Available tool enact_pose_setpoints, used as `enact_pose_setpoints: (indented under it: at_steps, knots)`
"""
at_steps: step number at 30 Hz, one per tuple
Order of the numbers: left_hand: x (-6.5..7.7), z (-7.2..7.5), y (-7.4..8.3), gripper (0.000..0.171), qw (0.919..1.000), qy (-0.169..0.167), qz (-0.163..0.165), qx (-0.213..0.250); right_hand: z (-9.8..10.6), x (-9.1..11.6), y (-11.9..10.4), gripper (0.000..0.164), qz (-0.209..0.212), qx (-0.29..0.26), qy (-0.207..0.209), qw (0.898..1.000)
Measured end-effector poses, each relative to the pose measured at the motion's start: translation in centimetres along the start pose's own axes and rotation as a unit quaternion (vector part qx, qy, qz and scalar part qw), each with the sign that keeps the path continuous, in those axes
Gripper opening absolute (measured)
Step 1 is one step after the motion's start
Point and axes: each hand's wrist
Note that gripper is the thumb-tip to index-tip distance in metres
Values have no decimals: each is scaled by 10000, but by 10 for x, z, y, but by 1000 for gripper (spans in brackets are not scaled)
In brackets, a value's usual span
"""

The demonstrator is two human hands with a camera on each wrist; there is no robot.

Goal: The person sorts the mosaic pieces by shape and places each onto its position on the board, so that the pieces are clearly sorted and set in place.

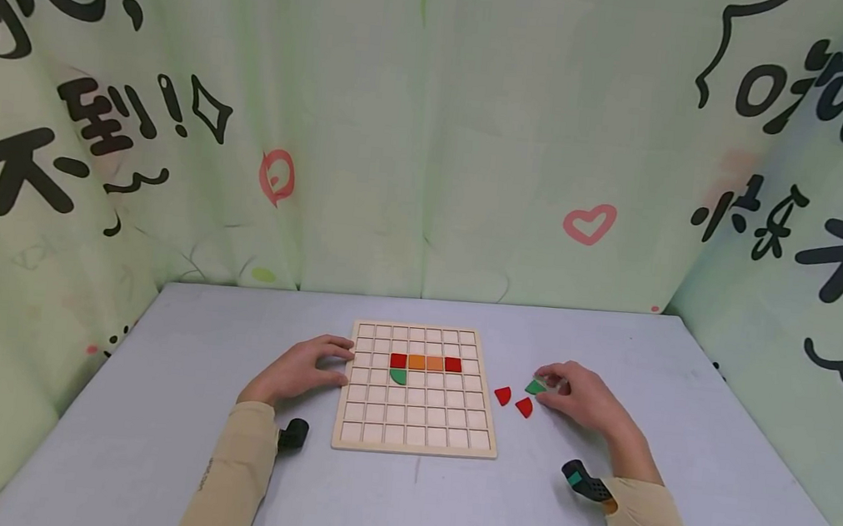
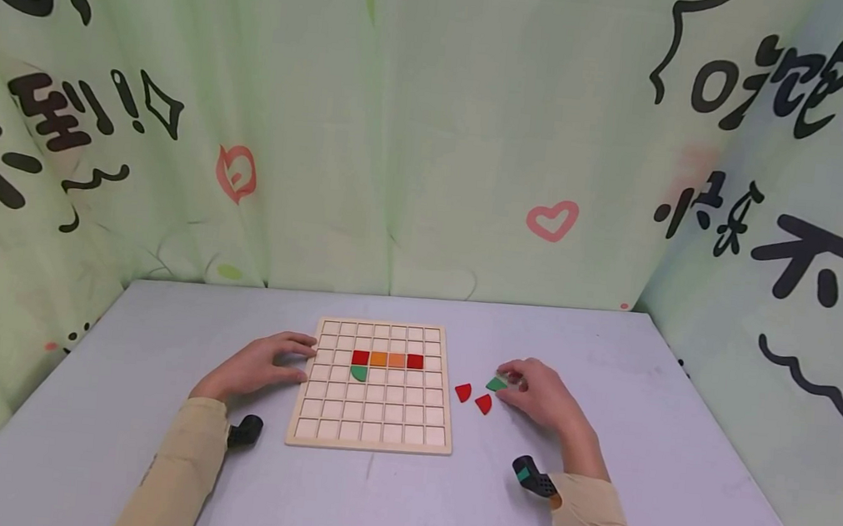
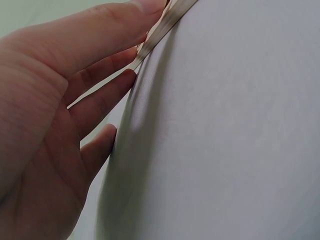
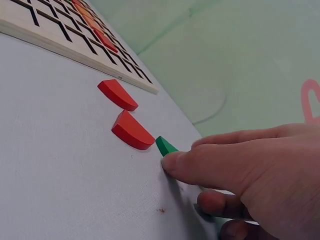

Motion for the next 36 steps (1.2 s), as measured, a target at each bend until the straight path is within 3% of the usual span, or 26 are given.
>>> enact_pose_setpoints:
  at_steps: [3, 8, 12, 19, 23, 30, 36]
  knots:
    - [0, 0, 0, 43, 10000, 0, -5, -23, -1, 0, 1, 36, 143, 24, -50, 9999]
    - [0, 1, 1, 43, 10000, 2, 10, -41, -2, -1, 0, 20, 89, 66, 106, 9999]
    - [-1, 0, 1, 43, 10000, -6, 39, -13, -1, 0, 0, 24, 11, 45, 127, 9999]
    - [-1, 0, 2, 42, 10000, -25, 83, 2, 4, 4, 0, 26, 312, -23, -227, 9993]
    - [-1, 1, 2, 42, 9999, -28, 108, -7, 2, 2, -3, 27, 351, -34, -101, 9993]
    - [-1, 1, 2, 42, 9999, -52, 135, -49, -10, -6, -26, 27, 531, -426, 399, 9969]
    - [-1, 1, 2, 42, 10000, -32, 66, 11, -32, -15, -56, 28, 537, -646, 590, 9947]
Point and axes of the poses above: each hand's wrist, its own x-axis away from the middle knuckle, its own z-axis out of the back of the hand, y = z × x, and after that the axes turned 8 degrees about -x, right-handed
